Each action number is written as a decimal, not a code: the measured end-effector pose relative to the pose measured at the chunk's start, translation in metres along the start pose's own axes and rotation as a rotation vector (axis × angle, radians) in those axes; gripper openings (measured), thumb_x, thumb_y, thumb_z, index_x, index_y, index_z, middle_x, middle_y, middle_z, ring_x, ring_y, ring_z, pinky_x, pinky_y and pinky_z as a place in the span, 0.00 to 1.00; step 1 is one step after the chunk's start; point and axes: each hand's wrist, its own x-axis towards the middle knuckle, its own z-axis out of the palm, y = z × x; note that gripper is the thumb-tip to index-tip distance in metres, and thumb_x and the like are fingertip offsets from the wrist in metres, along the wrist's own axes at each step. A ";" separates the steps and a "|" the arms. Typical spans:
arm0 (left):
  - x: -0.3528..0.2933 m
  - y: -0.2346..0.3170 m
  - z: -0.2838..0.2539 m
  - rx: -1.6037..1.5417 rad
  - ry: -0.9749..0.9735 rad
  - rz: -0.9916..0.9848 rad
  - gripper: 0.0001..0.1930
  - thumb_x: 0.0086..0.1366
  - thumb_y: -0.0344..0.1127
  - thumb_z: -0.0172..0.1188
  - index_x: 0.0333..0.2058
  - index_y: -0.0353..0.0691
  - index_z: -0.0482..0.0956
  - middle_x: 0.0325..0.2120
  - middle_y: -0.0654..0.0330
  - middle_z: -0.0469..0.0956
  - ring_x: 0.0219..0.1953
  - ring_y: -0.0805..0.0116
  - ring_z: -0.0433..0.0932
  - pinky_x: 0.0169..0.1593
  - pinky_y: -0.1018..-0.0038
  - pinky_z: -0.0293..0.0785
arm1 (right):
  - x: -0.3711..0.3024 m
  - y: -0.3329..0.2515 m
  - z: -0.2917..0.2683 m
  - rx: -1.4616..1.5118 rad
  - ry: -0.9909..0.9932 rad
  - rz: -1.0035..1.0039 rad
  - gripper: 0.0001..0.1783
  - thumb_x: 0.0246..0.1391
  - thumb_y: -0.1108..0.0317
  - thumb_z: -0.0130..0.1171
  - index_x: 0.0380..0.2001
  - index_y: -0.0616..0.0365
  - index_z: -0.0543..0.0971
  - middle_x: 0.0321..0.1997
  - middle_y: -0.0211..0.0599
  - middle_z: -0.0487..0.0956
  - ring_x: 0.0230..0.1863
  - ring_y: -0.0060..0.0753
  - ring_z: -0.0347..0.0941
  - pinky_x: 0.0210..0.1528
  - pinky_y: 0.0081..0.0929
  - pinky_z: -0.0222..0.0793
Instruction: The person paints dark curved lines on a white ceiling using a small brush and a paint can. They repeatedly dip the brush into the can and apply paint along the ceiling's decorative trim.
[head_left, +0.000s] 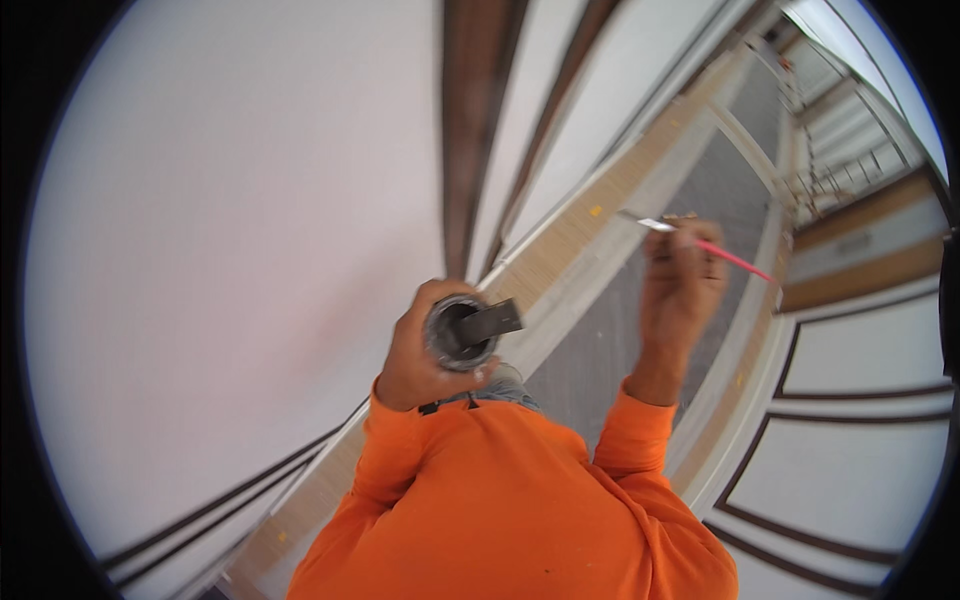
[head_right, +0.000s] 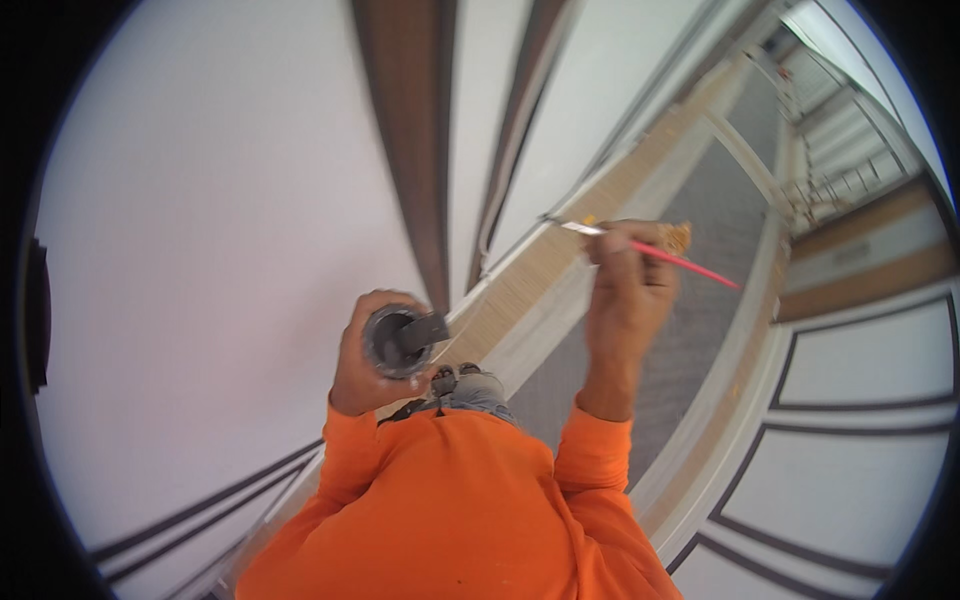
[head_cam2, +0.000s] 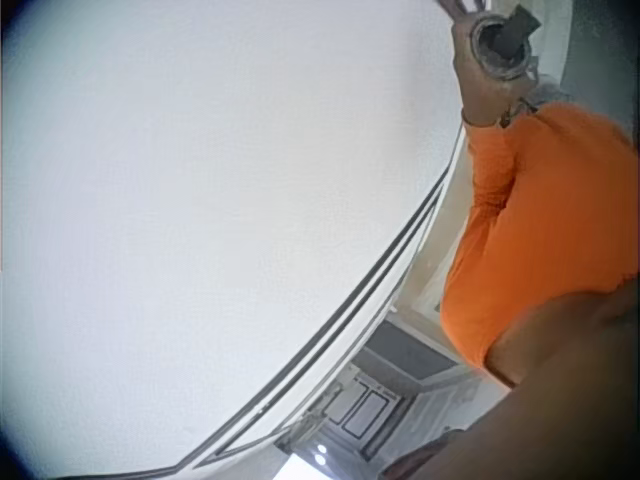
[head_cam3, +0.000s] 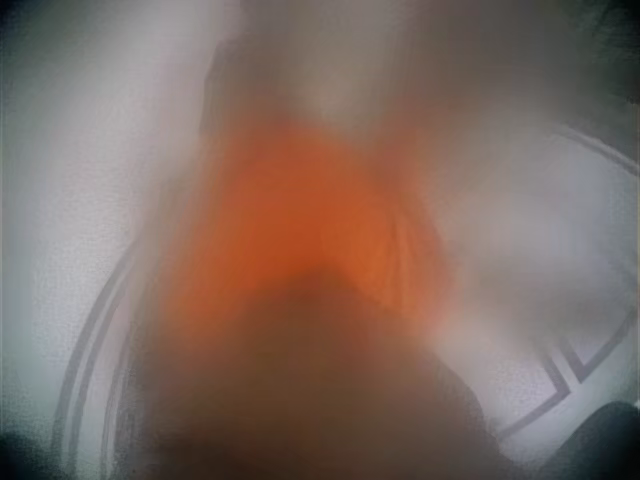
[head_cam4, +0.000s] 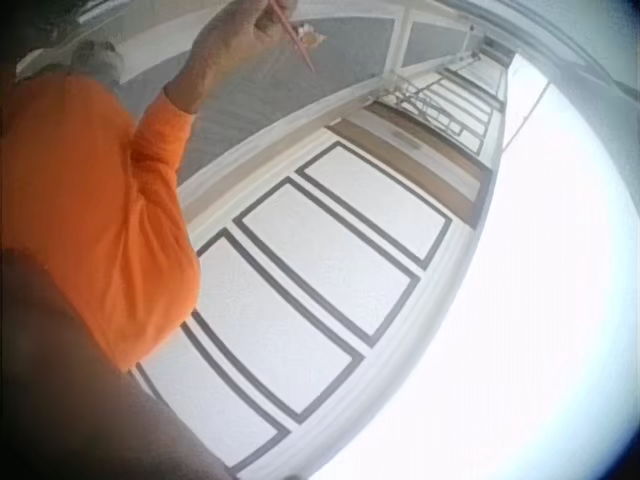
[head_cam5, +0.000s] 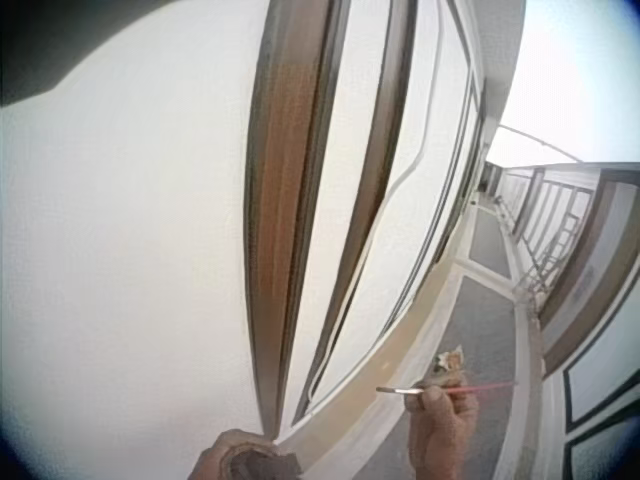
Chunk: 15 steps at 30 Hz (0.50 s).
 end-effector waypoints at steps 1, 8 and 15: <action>-0.001 -0.010 -0.001 0.010 -0.020 -0.026 0.35 0.44 0.30 0.77 0.53 0.38 0.71 0.46 0.57 0.78 0.48 0.69 0.79 0.55 0.71 0.75 | -0.016 0.018 -0.014 0.101 0.073 0.140 0.05 0.64 0.72 0.61 0.38 0.62 0.78 0.35 0.37 0.79 0.35 0.27 0.73 0.41 0.25 0.68; 0.011 -0.060 0.011 -0.092 -0.134 -0.159 0.37 0.45 0.31 0.78 0.54 0.37 0.68 0.47 0.57 0.76 0.48 0.69 0.77 0.55 0.71 0.74 | -0.120 0.084 -0.070 0.118 0.526 0.616 0.04 0.66 0.70 0.60 0.40 0.59 0.79 0.36 0.36 0.82 0.33 0.22 0.74 0.38 0.22 0.71; 0.018 -0.079 0.028 -0.183 -0.278 -0.128 0.38 0.47 0.29 0.78 0.56 0.39 0.68 0.47 0.58 0.77 0.49 0.69 0.78 0.56 0.71 0.74 | -0.096 0.018 -0.045 -0.139 0.326 0.344 0.07 0.60 0.76 0.64 0.42 0.62 0.79 0.36 0.36 0.82 0.36 0.25 0.76 0.41 0.23 0.71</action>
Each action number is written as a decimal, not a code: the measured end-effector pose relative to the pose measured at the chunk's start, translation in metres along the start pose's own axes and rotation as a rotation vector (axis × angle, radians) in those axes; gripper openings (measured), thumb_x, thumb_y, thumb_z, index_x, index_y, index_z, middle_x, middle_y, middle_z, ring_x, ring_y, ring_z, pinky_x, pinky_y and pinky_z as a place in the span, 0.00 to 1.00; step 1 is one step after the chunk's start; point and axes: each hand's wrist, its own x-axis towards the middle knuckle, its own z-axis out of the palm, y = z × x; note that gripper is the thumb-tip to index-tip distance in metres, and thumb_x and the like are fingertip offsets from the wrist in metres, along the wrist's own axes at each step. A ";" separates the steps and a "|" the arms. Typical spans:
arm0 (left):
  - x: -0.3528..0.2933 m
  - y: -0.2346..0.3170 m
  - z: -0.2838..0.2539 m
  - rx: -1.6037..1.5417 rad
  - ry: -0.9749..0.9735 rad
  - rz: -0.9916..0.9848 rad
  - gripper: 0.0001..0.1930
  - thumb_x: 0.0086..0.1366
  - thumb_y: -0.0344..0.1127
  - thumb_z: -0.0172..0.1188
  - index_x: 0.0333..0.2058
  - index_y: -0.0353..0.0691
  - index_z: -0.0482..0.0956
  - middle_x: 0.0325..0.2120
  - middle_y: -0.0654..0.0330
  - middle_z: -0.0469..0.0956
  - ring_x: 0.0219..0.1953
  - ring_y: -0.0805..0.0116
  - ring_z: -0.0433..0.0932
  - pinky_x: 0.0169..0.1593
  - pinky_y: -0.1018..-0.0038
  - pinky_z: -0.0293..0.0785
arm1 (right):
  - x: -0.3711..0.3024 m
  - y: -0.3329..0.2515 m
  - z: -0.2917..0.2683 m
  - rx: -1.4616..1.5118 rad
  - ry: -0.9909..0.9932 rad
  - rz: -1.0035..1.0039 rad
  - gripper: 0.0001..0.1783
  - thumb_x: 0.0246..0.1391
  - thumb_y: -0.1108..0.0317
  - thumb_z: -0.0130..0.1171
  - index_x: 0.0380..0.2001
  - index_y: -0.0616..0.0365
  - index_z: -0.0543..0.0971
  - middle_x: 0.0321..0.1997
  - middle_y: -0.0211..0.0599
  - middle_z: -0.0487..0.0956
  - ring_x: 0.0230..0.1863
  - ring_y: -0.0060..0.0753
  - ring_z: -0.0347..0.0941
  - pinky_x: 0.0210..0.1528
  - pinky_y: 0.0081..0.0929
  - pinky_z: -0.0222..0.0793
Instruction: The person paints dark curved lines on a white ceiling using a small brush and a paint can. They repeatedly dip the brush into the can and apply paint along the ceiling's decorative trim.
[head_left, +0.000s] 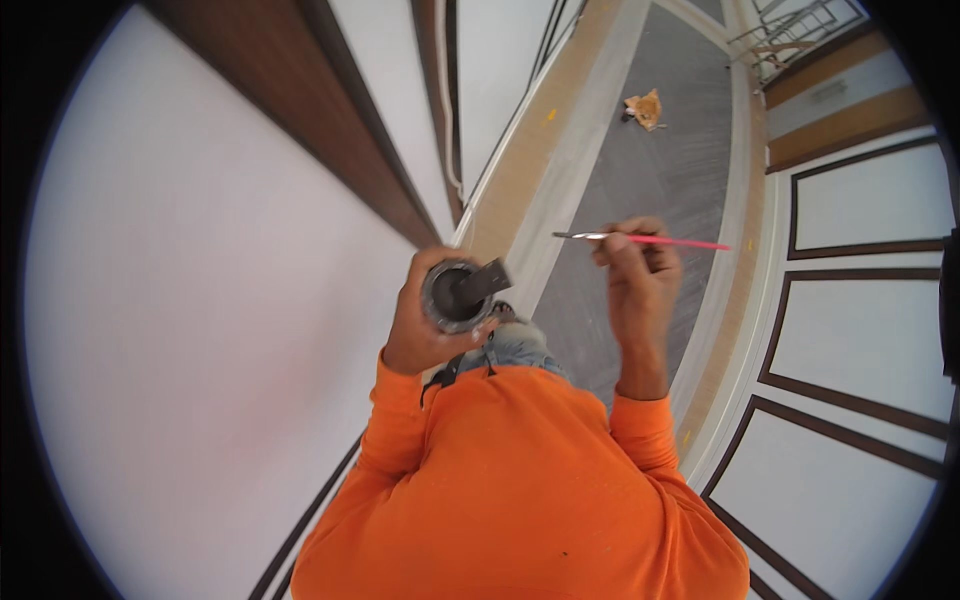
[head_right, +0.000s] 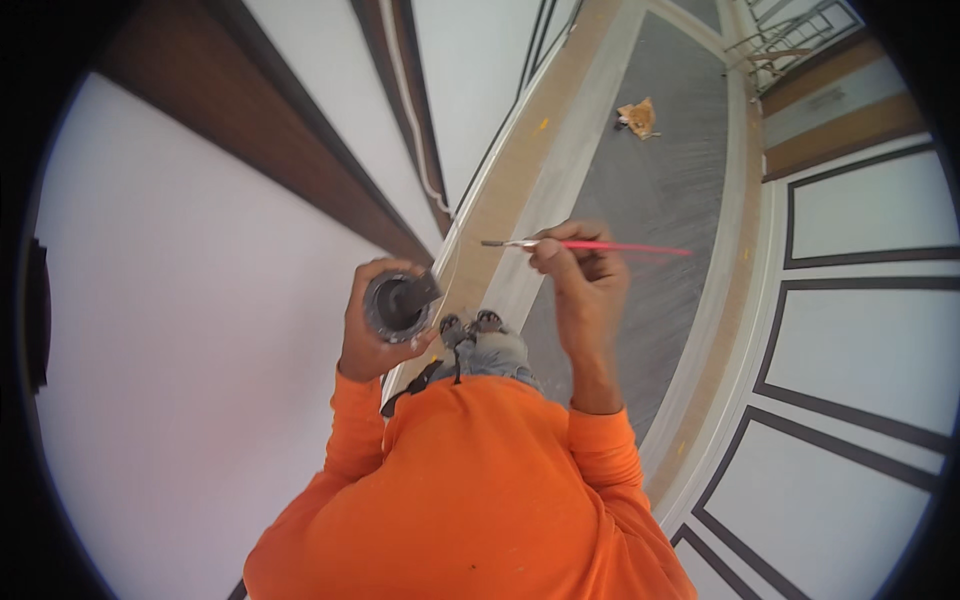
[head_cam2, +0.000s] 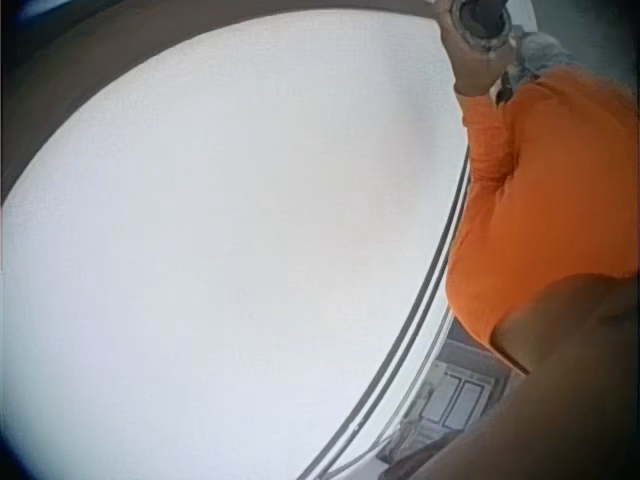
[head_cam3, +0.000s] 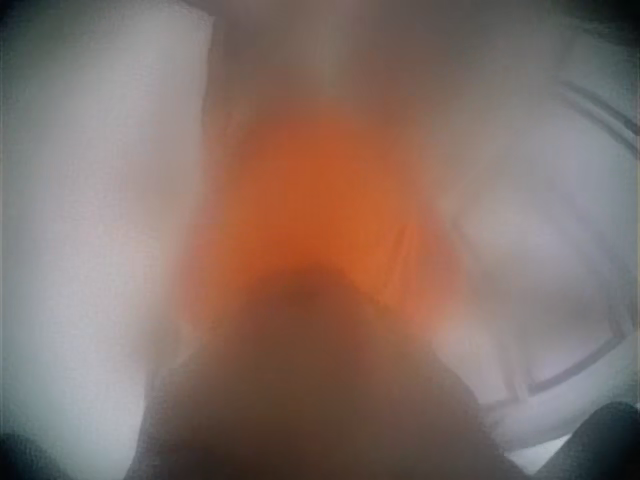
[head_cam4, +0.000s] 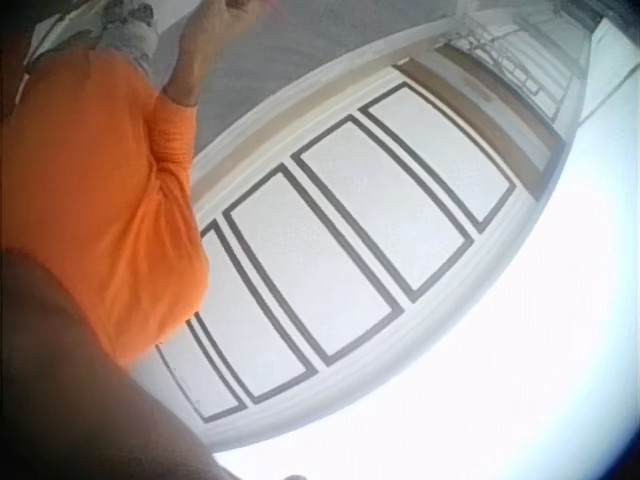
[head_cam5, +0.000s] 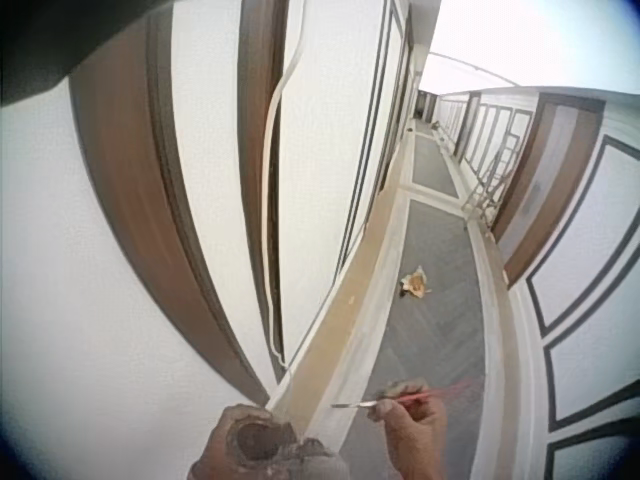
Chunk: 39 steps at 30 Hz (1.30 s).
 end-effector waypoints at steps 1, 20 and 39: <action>0.003 -0.001 0.003 -0.028 -0.022 0.008 0.38 0.48 0.30 0.78 0.57 0.38 0.68 0.48 0.58 0.77 0.50 0.68 0.77 0.56 0.70 0.73 | 0.000 -0.012 0.005 -0.055 -0.047 -0.059 0.08 0.59 0.76 0.65 0.41 0.62 0.80 0.36 0.37 0.82 0.37 0.25 0.77 0.41 0.24 0.71; -0.023 0.057 0.016 0.219 -0.042 0.066 0.40 0.46 0.34 0.76 0.58 0.39 0.68 0.49 0.52 0.72 0.50 0.56 0.75 0.54 0.64 0.74 | -0.029 -0.070 0.084 -1.076 -0.775 -0.646 0.08 0.44 0.68 0.74 0.29 0.45 0.84 0.28 0.17 0.84 0.49 0.30 0.73 0.54 0.37 0.51; -0.018 0.093 0.009 0.285 0.013 0.131 0.37 0.49 0.35 0.78 0.56 0.41 0.68 0.44 0.55 0.76 0.48 0.54 0.75 0.53 0.63 0.73 | -0.020 -0.107 0.102 -1.053 -0.808 -0.713 0.11 0.41 0.70 0.74 0.29 0.46 0.83 0.28 0.23 0.82 0.46 0.32 0.74 0.52 0.38 0.54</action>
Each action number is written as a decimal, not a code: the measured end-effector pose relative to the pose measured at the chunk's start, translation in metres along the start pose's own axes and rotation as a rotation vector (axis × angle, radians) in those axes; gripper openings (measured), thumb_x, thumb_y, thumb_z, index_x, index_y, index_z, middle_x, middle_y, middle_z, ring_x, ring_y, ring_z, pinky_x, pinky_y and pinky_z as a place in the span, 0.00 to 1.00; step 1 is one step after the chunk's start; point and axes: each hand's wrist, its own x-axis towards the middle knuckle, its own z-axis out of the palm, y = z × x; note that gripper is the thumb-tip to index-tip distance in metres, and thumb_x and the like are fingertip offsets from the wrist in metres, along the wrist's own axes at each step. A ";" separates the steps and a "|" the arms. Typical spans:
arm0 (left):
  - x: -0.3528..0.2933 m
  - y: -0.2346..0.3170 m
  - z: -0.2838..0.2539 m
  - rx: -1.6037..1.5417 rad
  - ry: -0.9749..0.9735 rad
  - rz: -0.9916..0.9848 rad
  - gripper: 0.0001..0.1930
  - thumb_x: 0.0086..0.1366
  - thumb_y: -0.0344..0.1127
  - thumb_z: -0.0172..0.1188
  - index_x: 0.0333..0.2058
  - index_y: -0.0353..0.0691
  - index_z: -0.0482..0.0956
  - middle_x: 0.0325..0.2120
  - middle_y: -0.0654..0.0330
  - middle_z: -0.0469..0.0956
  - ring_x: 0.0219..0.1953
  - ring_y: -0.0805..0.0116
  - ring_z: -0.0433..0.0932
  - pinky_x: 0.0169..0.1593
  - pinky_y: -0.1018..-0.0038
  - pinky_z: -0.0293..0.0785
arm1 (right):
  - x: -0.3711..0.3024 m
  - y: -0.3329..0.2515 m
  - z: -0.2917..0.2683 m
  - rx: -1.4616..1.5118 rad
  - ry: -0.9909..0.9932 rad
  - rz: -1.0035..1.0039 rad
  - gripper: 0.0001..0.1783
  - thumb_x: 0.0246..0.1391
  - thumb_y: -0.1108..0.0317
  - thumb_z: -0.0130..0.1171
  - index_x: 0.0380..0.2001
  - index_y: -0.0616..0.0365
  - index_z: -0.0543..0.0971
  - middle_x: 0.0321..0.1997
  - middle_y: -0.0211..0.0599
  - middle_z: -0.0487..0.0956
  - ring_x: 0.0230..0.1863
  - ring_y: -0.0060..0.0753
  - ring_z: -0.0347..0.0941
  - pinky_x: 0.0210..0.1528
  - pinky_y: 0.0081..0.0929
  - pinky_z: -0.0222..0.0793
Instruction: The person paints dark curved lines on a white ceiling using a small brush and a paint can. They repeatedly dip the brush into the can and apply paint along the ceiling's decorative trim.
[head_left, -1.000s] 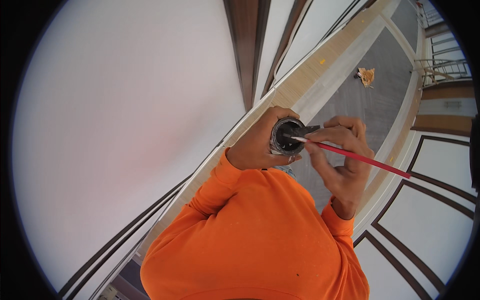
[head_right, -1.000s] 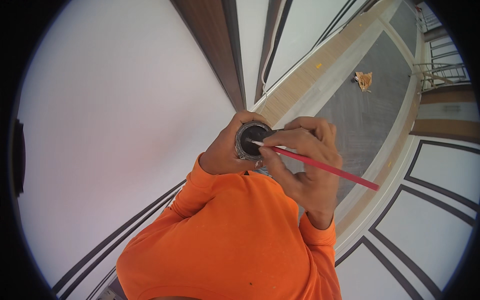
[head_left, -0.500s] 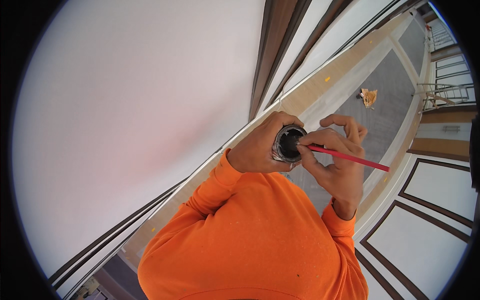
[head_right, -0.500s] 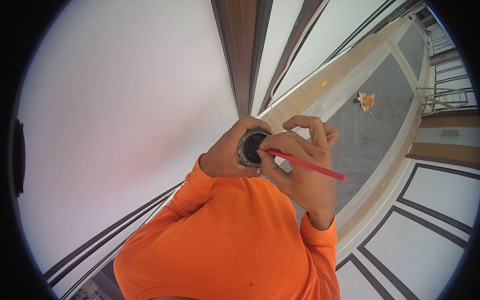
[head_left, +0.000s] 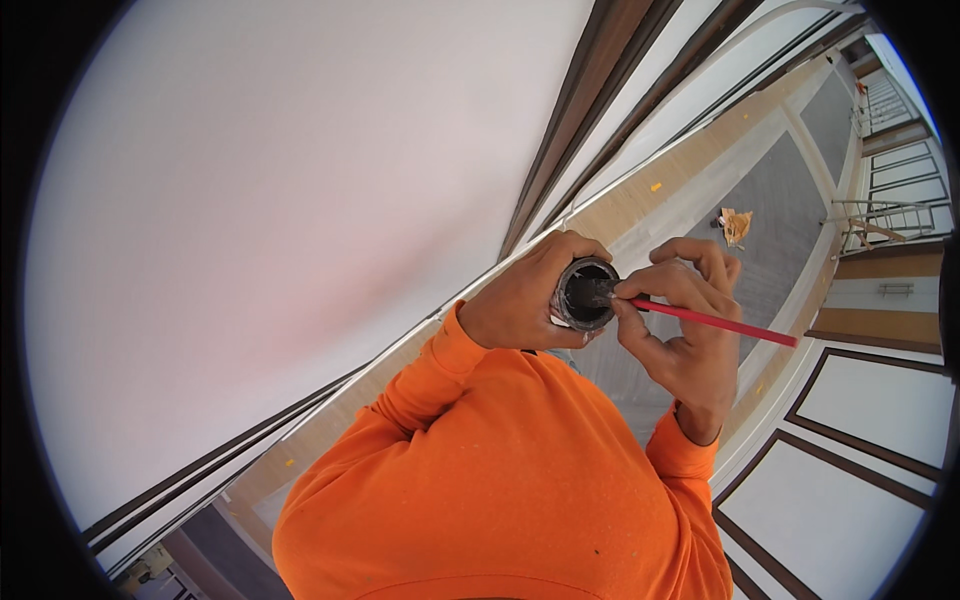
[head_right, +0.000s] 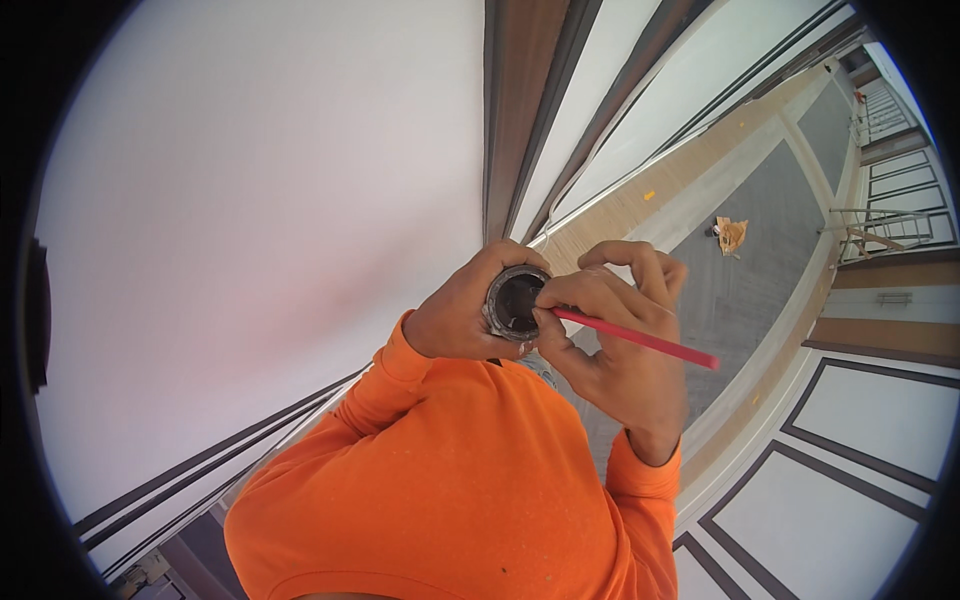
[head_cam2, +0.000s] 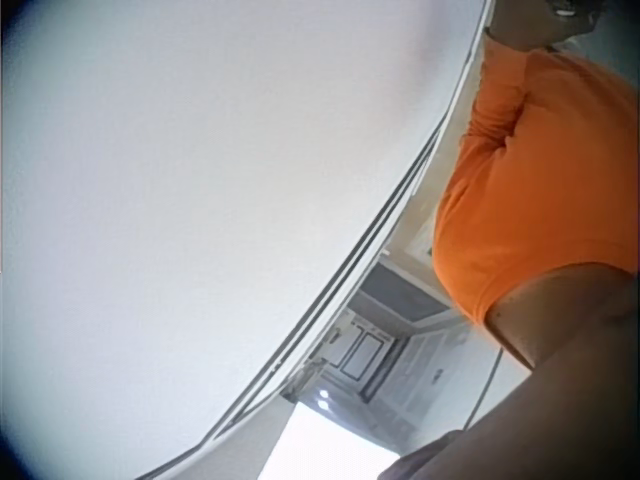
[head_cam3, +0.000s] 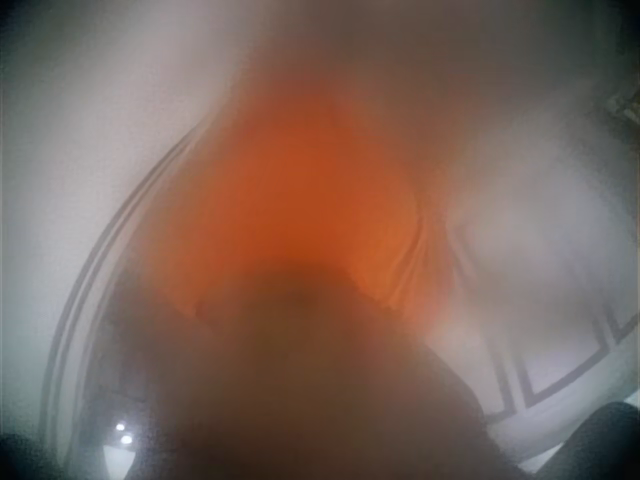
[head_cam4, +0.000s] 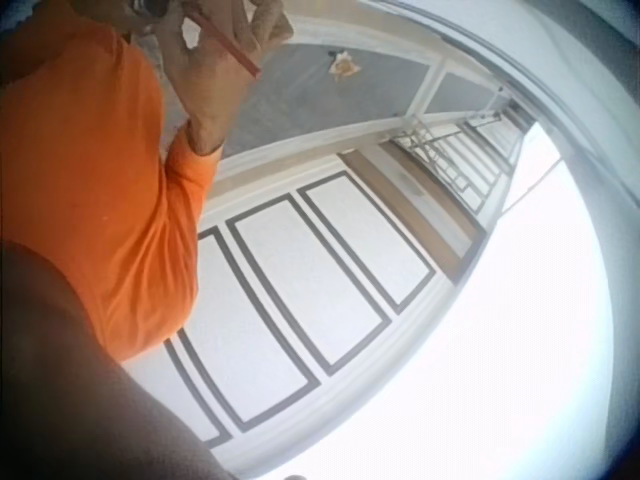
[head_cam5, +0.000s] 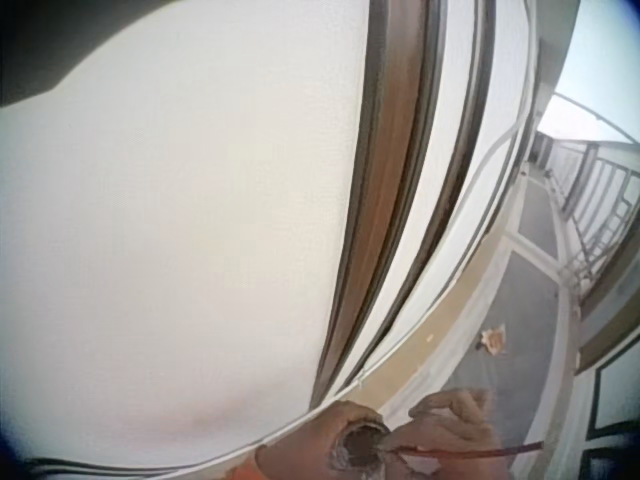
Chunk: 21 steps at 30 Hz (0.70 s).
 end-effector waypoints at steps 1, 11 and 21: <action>0.001 0.002 -0.001 0.002 0.000 0.005 0.36 0.49 0.35 0.78 0.55 0.41 0.68 0.44 0.55 0.76 0.48 0.54 0.75 0.53 0.63 0.73 | 0.001 0.001 0.000 -0.003 -0.026 -0.005 0.11 0.40 0.71 0.74 0.29 0.47 0.83 0.28 0.23 0.82 0.46 0.32 0.74 0.52 0.38 0.54; -0.018 0.041 -0.001 -0.041 0.061 -0.018 0.40 0.48 0.32 0.78 0.58 0.40 0.67 0.49 0.57 0.76 0.50 0.66 0.77 0.55 0.69 0.73 | -0.009 0.000 -0.025 0.943 0.397 0.291 0.08 0.54 0.69 0.71 0.33 0.58 0.82 0.32 0.33 0.82 0.37 0.28 0.75 0.45 0.27 0.68; -0.045 0.114 -0.007 -0.036 0.342 0.076 0.40 0.50 0.37 0.82 0.58 0.38 0.67 0.53 0.57 0.74 0.55 0.67 0.75 0.60 0.68 0.71 | 0.052 -0.001 -0.090 1.680 0.369 0.007 0.06 0.63 0.71 0.62 0.38 0.59 0.75 0.35 0.39 0.80 0.35 0.30 0.78 0.41 0.28 0.75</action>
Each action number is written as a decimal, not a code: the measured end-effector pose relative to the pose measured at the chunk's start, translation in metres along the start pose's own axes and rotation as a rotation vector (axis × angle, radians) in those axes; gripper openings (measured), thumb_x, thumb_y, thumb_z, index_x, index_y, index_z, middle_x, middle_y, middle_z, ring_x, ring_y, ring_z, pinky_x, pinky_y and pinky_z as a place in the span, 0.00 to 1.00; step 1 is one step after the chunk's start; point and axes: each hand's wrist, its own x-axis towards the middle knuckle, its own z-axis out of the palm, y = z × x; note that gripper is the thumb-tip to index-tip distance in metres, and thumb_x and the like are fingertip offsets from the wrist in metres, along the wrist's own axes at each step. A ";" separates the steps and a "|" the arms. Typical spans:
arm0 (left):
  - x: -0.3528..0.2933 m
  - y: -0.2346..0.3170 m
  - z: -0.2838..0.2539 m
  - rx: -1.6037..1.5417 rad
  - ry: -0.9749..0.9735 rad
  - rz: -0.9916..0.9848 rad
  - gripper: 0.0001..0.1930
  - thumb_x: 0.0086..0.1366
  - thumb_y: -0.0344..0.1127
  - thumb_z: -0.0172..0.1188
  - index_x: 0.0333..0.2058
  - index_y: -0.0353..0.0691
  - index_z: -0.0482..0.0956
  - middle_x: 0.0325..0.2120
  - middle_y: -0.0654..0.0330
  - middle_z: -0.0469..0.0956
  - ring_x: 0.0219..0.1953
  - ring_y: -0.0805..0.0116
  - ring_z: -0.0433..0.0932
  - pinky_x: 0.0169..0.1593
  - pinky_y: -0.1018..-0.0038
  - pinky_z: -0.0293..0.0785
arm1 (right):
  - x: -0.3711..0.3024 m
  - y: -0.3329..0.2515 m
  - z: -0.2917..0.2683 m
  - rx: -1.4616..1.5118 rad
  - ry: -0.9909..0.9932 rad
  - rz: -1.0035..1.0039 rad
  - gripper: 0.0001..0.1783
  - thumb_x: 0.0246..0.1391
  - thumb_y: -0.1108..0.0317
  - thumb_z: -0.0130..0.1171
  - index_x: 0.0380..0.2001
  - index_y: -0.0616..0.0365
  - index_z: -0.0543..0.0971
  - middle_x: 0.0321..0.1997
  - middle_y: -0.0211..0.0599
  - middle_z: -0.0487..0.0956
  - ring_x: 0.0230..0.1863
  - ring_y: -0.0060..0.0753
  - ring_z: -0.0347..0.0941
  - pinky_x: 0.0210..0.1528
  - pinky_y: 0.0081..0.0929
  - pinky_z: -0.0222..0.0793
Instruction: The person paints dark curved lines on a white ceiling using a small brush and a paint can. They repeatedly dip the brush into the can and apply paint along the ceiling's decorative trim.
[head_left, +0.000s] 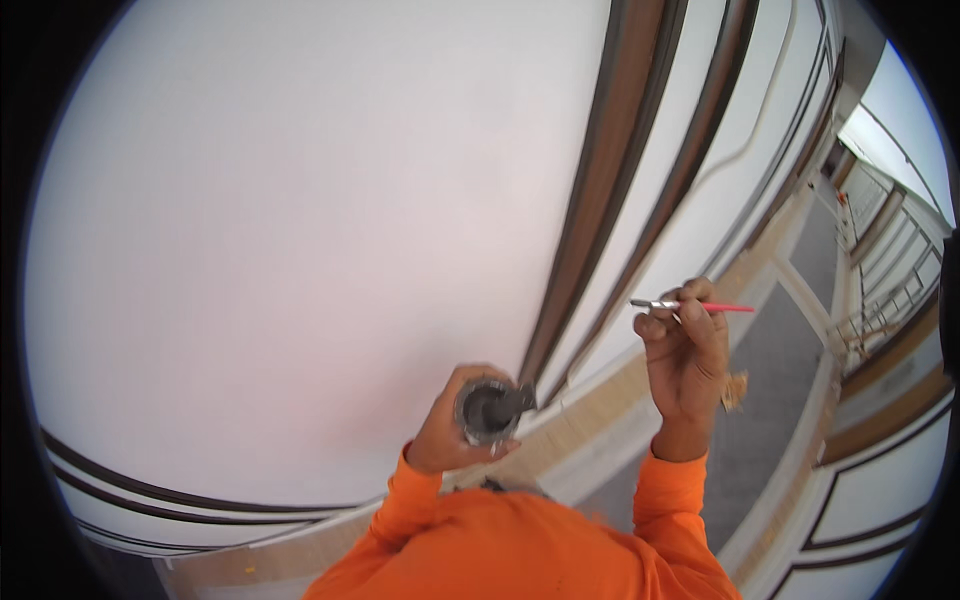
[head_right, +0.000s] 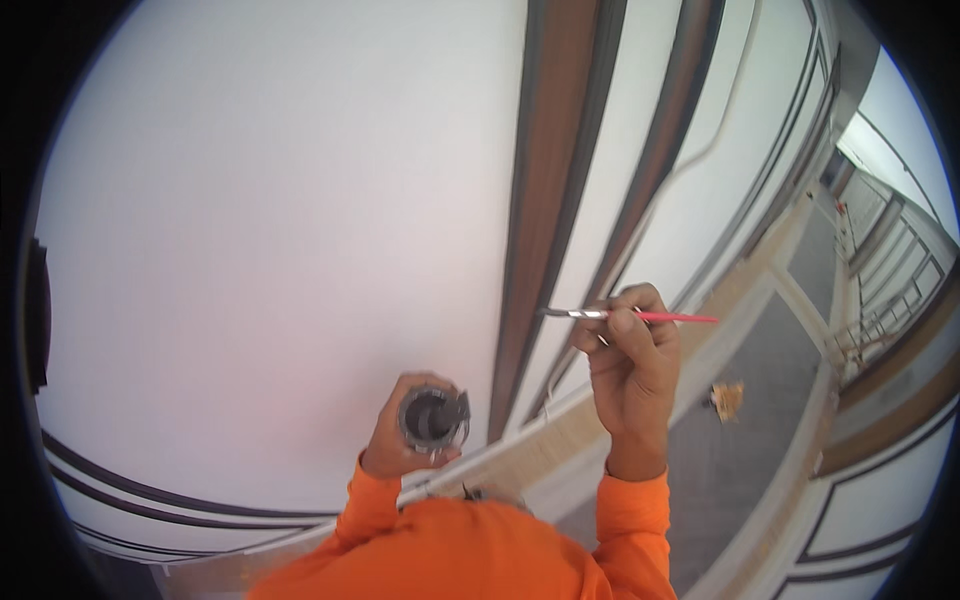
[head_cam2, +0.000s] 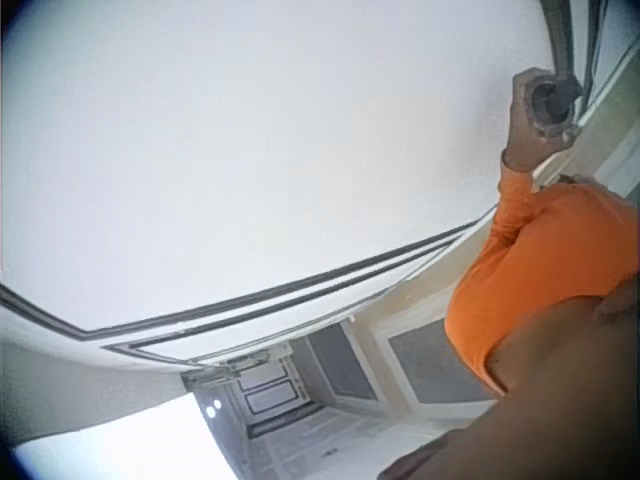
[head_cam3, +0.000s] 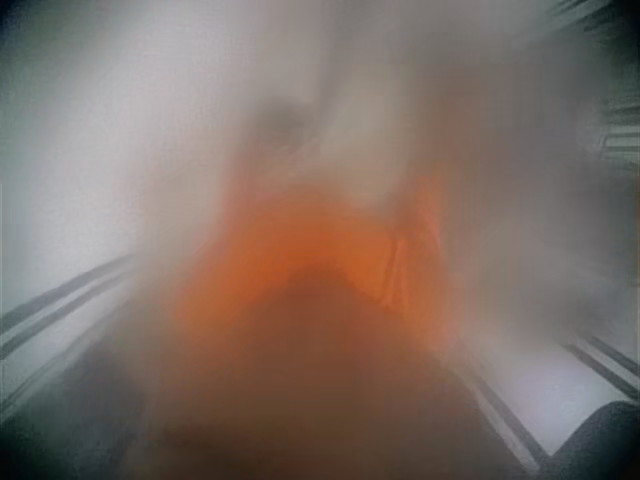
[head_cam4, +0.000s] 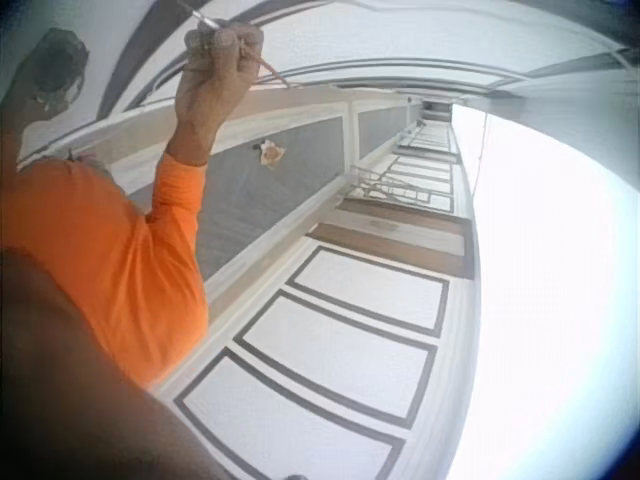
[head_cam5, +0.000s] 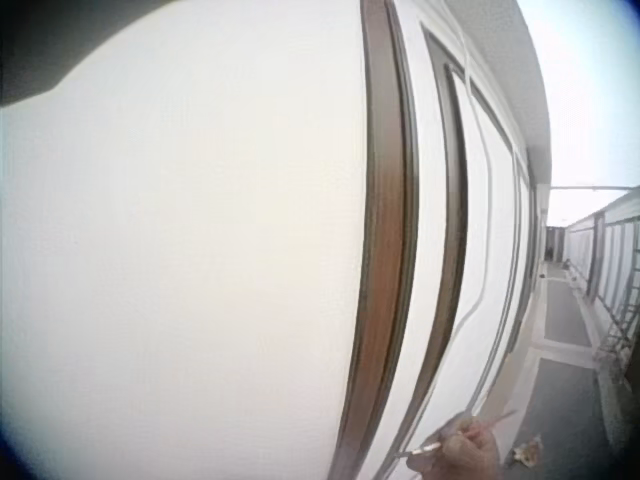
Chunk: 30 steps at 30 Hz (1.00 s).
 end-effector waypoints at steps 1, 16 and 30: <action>0.000 0.011 -0.003 0.054 0.038 0.013 0.40 0.50 0.36 0.82 0.58 0.36 0.67 0.53 0.57 0.74 0.56 0.67 0.74 0.62 0.68 0.70 | 0.017 -0.012 0.010 0.018 -0.056 -0.042 0.07 0.63 0.71 0.62 0.39 0.60 0.75 0.35 0.40 0.80 0.36 0.30 0.78 0.41 0.28 0.75; -0.005 0.079 0.084 0.198 0.584 0.105 0.37 0.51 0.40 0.81 0.54 0.37 0.69 0.48 0.52 0.80 0.52 0.65 0.79 0.58 0.67 0.75 | 0.288 -0.263 0.142 -0.092 -0.395 -1.050 0.15 0.62 0.68 0.65 0.49 0.65 0.81 0.42 0.42 0.85 0.44 0.36 0.84 0.57 0.33 0.77; 0.008 0.026 0.081 0.161 0.735 0.294 0.40 0.48 0.47 0.80 0.55 0.34 0.71 0.53 0.54 0.76 0.52 0.69 0.75 0.59 0.71 0.70 | 0.413 -0.320 0.227 -0.152 -0.304 -1.007 0.10 0.53 0.66 0.67 0.34 0.63 0.85 0.28 0.33 0.83 0.27 0.23 0.78 0.31 0.23 0.75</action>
